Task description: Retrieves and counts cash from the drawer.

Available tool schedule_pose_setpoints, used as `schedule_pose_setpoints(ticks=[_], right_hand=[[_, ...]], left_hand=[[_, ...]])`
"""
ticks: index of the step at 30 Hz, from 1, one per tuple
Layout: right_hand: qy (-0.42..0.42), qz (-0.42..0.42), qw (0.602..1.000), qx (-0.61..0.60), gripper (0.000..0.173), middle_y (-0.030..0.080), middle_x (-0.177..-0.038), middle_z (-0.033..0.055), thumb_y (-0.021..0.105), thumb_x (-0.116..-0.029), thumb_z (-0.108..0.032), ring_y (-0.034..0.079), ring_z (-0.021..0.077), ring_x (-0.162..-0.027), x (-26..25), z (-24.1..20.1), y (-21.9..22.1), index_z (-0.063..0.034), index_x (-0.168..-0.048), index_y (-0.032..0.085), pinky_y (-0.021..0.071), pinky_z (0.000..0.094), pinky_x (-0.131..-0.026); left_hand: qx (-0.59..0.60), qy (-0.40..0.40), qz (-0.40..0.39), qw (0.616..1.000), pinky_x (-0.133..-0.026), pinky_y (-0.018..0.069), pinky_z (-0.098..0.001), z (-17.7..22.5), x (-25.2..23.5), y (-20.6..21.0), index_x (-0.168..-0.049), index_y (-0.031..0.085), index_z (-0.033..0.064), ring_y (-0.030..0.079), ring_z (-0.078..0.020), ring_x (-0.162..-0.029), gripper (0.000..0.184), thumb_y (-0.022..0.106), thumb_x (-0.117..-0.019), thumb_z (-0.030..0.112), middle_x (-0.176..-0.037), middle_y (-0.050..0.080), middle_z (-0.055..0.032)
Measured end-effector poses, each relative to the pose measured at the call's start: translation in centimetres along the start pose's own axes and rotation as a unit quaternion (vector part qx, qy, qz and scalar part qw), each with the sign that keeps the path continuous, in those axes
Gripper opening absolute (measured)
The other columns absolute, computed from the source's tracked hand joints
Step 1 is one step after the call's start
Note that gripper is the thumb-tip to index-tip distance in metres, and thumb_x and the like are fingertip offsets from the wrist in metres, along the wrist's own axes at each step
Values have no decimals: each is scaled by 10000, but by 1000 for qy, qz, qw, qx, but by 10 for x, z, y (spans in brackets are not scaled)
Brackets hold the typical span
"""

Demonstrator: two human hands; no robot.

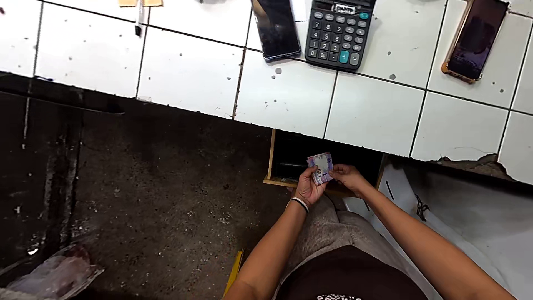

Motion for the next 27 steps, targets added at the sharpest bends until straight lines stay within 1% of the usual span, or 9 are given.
schedule_pose_setpoints(ticks=[4, 6, 9, 12, 16, 20, 22, 24, 27], right_hand=[[-24, 88, 992, 86, 380, 666, -1179, 188, 736, -960, -218, 650, 242, -1027, -1, -3, 1, 37, -1226, 643, 519, 420, -951], [-47, 129, 990, 44, 476, 671, -1146, 167, 718, -975, -308, 647, 225, -1004, 0, -8, 3, 32, -1290, 605, 527, 416, -922], [-57, 160, 985, 19, 340, 677, -911, 74, 740, -960, -321, 617, 132, -820, -3, -20, 4, 0, -1062, 695, 517, 355, -794], [-51, 129, 989, 47, 273, 651, -827, 52, 744, -962, -271, 593, 105, -751, -8, -27, 5, -3, -958, 695, 506, 322, -751], [-53, 99, 993, 35, 199, 673, -928, 91, 635, -1029, -164, 628, 105, -828, -10, -27, 8, 26, -1066, 682, 526, 292, -801], [-60, 160, 985, -14, 154, 718, -950, 84, 667, -1005, -128, 655, 96, -863, -5, -16, 6, 7, -1053, 724, 531, 289, -827], [-70, 179, 980, -56, 125, 726, -918, 69, 684, -989, -100, 661, 68, -830, 2, -11, 4, 12, -1022, 729, 539, 254, -801], [-75, 148, 981, -102, 141, 711, -884, 61, 628, -1017, -72, 652, 52, -778, 9, -8, 5, 46, -1042, 702, 548, 224, -764], [-71, 120, 985, -100, 244, 658, -688, -7, 585, -1057, -176, 603, 34, -580, 16, -8, 5, 47, -1116, 666, 529, 207, -606]], left_hand=[[-245, -13, 60, 967, -877, 592, -378, 11, 6, 0, -1453, 353, 31, 693, -237, -1016, 362, 393, -1119, 166, -1194, 638, -164], [-339, 21, 58, 939, -865, 599, -366, 18, 6, -3, -1416, 393, -45, 697, -213, -984, 365, 473, -1085, 88, -1176, 640, -171], [-433, 74, 32, 898, -906, 572, -310, 26, 7, -7, -1331, 478, -104, 676, -139, -992, 387, 621, -981, -22, -1153, 652, -155], [-449, 82, 17, 890, -911, 576, -294, 28, 11, -6, -1313, 492, -94, 685, -121, -992, 440, 680, -916, -71, -1141, 667, -134], [-426, 83, 1, 901, -914, 581, -309, 27, 8, -5, -1323, 486, -85, 691, -135, -994, 463, 695, -911, -57, -1140, 673, -133], [-280, 48, 31, 958, -885, 591, -353, 21, 8, -3, -1435, 408, 19, 699, -192, -1000, 379, 442, -1107, 206, -1161, 668, -141], [-214, 47, 84, 972, -830, 594, -357, 23, 5, -3, -1412, 432, 55, 699, -209, -968, 387, 355, -1127, 306, -1128, 669, -144], [-212, 72, 116, 968, -798, 593, -358, 28, 4, -5, -1383, 429, 34, 698, -207, -928, 330, 376, -1119, 224, -1084, 665, -151], [-337, 112, 83, 931, -801, 613, -335, 33, 1, -9, -1325, 450, -60, 712, -167, -866, 360, 595, -999, -12, -1028, 679, -139]])
Point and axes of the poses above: each hand's wrist, its own x-axis away from the middle knuckle, its own y-axis out of the palm, z = x × y, the point moved 5 cm from there along -x, towards the middle knuckle
